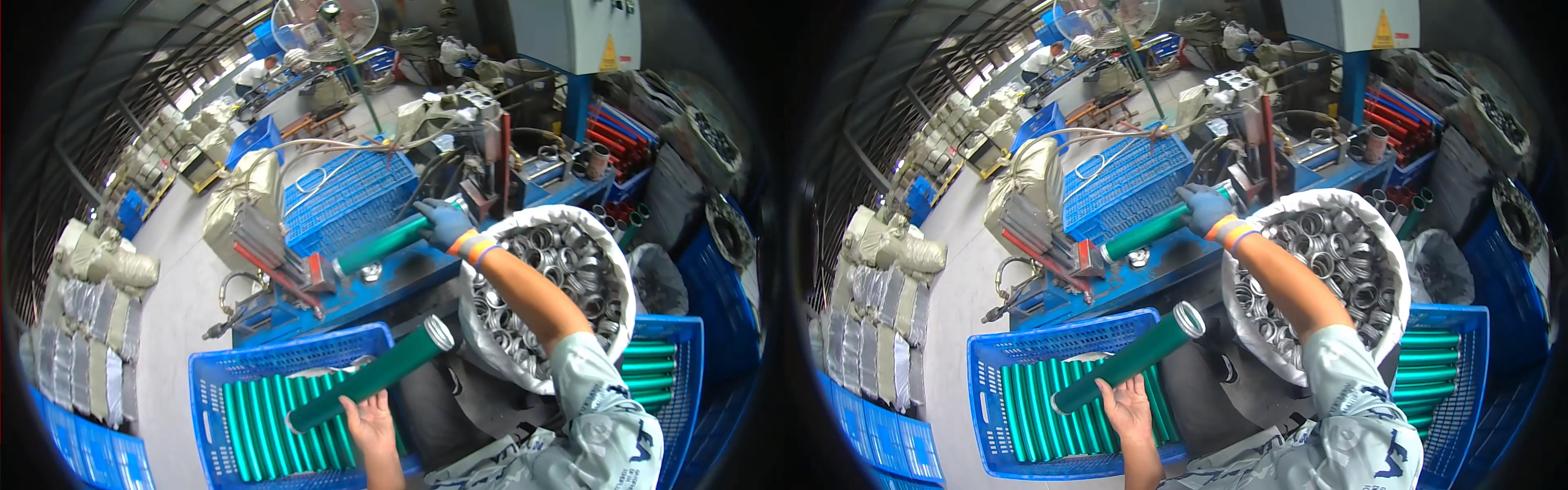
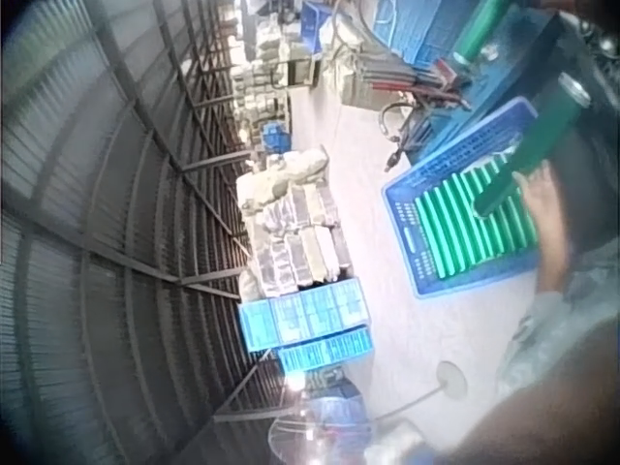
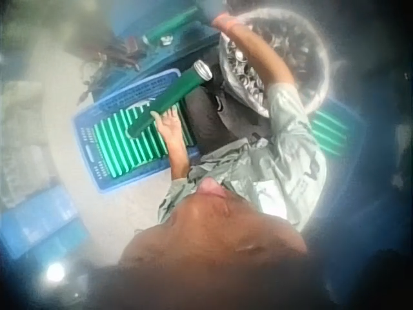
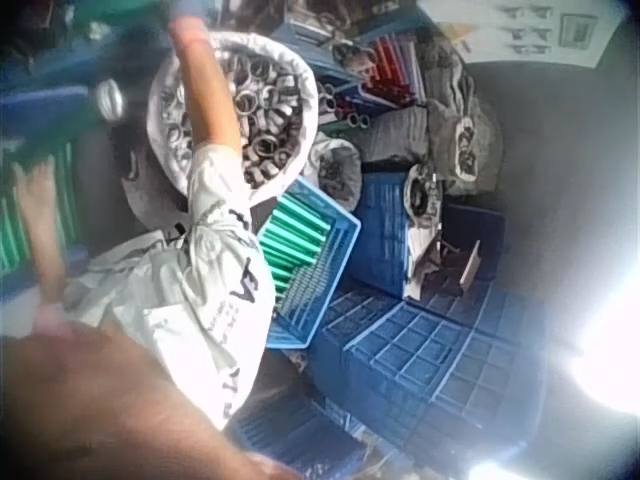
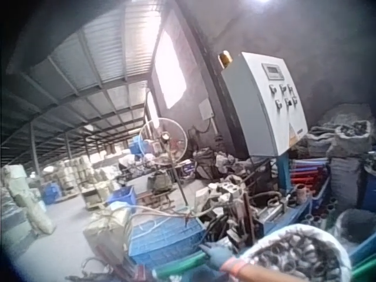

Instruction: The person assembles metal rings onto green tubes by hand, then presses them using a pneumatic press machine.

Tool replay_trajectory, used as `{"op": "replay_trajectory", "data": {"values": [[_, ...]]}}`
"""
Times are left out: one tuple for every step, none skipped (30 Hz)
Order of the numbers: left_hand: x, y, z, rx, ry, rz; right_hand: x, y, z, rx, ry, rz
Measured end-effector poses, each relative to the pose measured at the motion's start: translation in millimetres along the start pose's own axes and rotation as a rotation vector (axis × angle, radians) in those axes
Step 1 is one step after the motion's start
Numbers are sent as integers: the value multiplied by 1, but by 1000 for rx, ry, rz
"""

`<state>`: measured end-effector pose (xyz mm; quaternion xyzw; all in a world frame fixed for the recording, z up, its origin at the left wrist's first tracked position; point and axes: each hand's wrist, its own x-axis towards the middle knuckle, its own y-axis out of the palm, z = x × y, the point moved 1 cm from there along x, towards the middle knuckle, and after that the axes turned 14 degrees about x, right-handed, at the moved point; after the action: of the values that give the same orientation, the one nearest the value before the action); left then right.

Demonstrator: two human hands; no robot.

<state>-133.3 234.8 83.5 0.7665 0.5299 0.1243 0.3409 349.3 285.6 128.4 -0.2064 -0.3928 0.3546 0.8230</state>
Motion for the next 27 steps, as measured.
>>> {"op": "replay_trajectory", "data": {"values": [[0, -13, -5, -3, 12, -12, 14, 26, -5, -228, -51, 45], [3, -16, -2, 2, 1, 10, 20, 39, -39, -406, -13, 75], [6, -21, -2, 11, 0, 23, 24, 50, -64, -418, -15, 74], [9, -24, -1, 28, -12, 0, 27, 55, -86, -500, 97, 60], [10, -32, -7, 15, 12, -13, 38, 68, -87, -564, 183, 51], [10, -42, -15, 46, 17, -62, 44, 85, -75, -587, 214, 166], [9, -45, -17, 65, 2, -92, 48, 87, -75, -588, 197, 194], [12, -46, -16, 57, 10, -100, 45, 82, -77, -571, 145, 184], [12, -53, -23, 97, 14, -103, 42, 92, -55, -520, 68, 192], [21, -50, -20, 122, -2, -71, 35, 69, -63, -388, -48, 84], [34, -38, -8, 103, 4, -69, 27, 34, -77, -265, -158, -24], [35, -38, -10, 113, -7, -49, 20, 21, -39, -144, -236, -63], [41, -34, -9, 112, -33, -6, 13, -20, 7, -47, -303, -113], [55, -17, 3, 117, -64, -14, 1, -61, 23, 96, -278, -194], [65, -7, 16, 127, -115, -17, -19, -97, 33, 228, -237, -277], [78, -12, 26, 121, -109, 56, -29, -117, 53, 443, -181, -289], [84, 18, 22, 169, -117, 46, -43, -131, 62, 564, -155, -315], [96, 35, 26, 197, -106, 95, -59, -140, 68, 713, -82, -381], [107, 56, 34, 224, -95, 147, -82, -152, 68, 862, -12, -454], [125, 86, 46, 221, -107, 180, -105, -168, 60, 927, 37, -492], [146, 117, 61, 217, -114, 206, -132, -185, 53, 924, 88, -572], [176, 142, 81, 198, -118, 237, -162, -199, 53, 990, 93, -628], [209, 164, 105, 174, -124, 264, -191, -214, 62, 1052, 96, -681], [243, 182, 122, 157, -124, 240, -219, -226, 67, 1025, 93, -709], [278, 196, 135, 139, -117, 212, -244, -237, 71, 1003, 85, -732], [310, 200, 148, 139, -128, 171, -266, -243, 78, 987, 107, -746], [339, 196, 155, 143, -132, 123, -287, -246, 83, 981, 130, -757]]}}
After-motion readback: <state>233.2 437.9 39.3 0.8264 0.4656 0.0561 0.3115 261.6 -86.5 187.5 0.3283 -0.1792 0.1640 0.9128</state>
